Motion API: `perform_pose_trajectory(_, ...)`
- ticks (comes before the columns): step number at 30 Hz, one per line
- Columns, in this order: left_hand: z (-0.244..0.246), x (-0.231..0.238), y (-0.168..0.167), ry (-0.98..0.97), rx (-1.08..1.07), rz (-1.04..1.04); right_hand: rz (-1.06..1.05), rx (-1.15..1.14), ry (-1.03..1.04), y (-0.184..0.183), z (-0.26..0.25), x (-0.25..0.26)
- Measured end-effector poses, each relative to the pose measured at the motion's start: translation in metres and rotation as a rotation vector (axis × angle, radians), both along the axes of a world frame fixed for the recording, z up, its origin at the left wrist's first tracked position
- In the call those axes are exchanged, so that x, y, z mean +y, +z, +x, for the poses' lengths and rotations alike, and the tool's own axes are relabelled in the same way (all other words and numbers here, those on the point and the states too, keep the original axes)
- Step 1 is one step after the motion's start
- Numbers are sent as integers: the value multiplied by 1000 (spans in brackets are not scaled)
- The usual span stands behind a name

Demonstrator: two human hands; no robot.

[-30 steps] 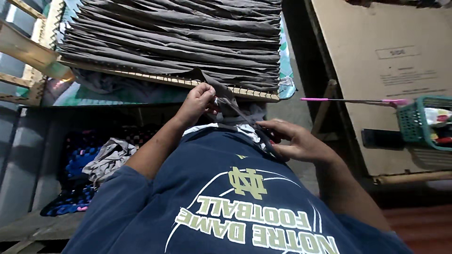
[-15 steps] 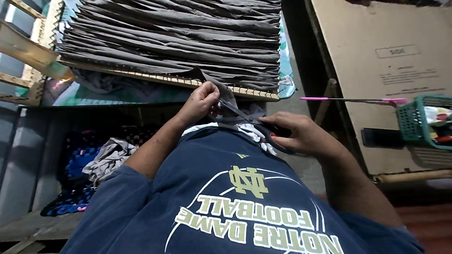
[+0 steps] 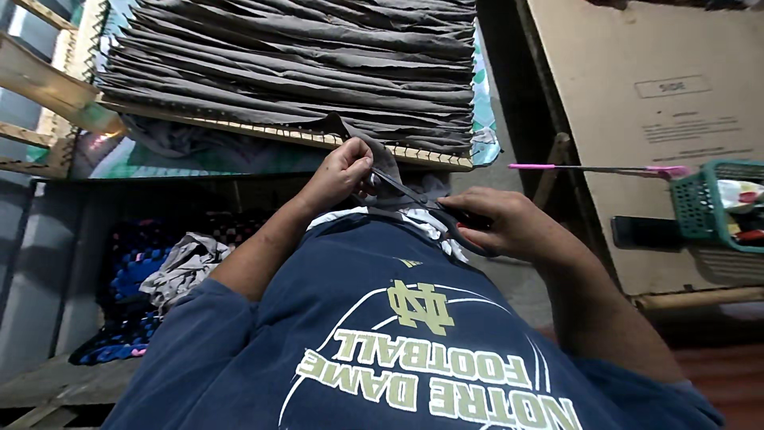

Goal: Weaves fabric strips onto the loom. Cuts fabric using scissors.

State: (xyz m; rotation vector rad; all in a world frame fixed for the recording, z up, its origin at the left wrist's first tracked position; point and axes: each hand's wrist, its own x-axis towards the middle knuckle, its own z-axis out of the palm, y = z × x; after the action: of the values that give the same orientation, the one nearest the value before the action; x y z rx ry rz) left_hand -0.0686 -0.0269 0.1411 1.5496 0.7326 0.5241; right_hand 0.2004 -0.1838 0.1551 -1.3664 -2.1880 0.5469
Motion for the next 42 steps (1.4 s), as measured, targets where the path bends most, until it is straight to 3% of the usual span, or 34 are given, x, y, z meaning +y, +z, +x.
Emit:
perform_pose_trajectory(5,-1,0,1,12,53,31,-6,5,23,1,-2,0)
perform_pose_trajectory(8,-4,3,-3,31,37,44,-114,160,46,6,6,2)
perform_pose_trajectory(11,-3,2,-7,46,20,38,-159,279,-103,13,12,12)
perform_pose_trajectory(14,-2,-2,-6,55,46,12,-86,120,-333,9,13,53)
perform_pose_trajectory(18,-1,0,-18,23,12,8,-24,-92,-474,-2,4,128)
perform_pose_trajectory(22,-4,1,-12,55,-99,-84,-53,-317,-449,-13,-3,174)
perform_pose_trajectory(28,-12,2,-12,109,-213,-166,-272,-533,-335,-17,1,190)
perform_pose_trajectory(30,-13,1,-13,124,-226,-161,-279,-466,-372,-4,-3,182)
perform_pose_trajectory(32,-11,1,-14,135,-252,-164,-152,-300,-363,4,-8,169)
perform_pose_trajectory(35,-7,0,-12,139,-271,-193,78,110,-196,0,-26,146)
perform_pose_trajectory(37,-4,-1,-11,133,-273,-192,81,276,-85,-2,-42,130)
perform_pose_trajectory(42,0,-3,-8,94,-240,-130,-38,389,-29,-7,-63,109)
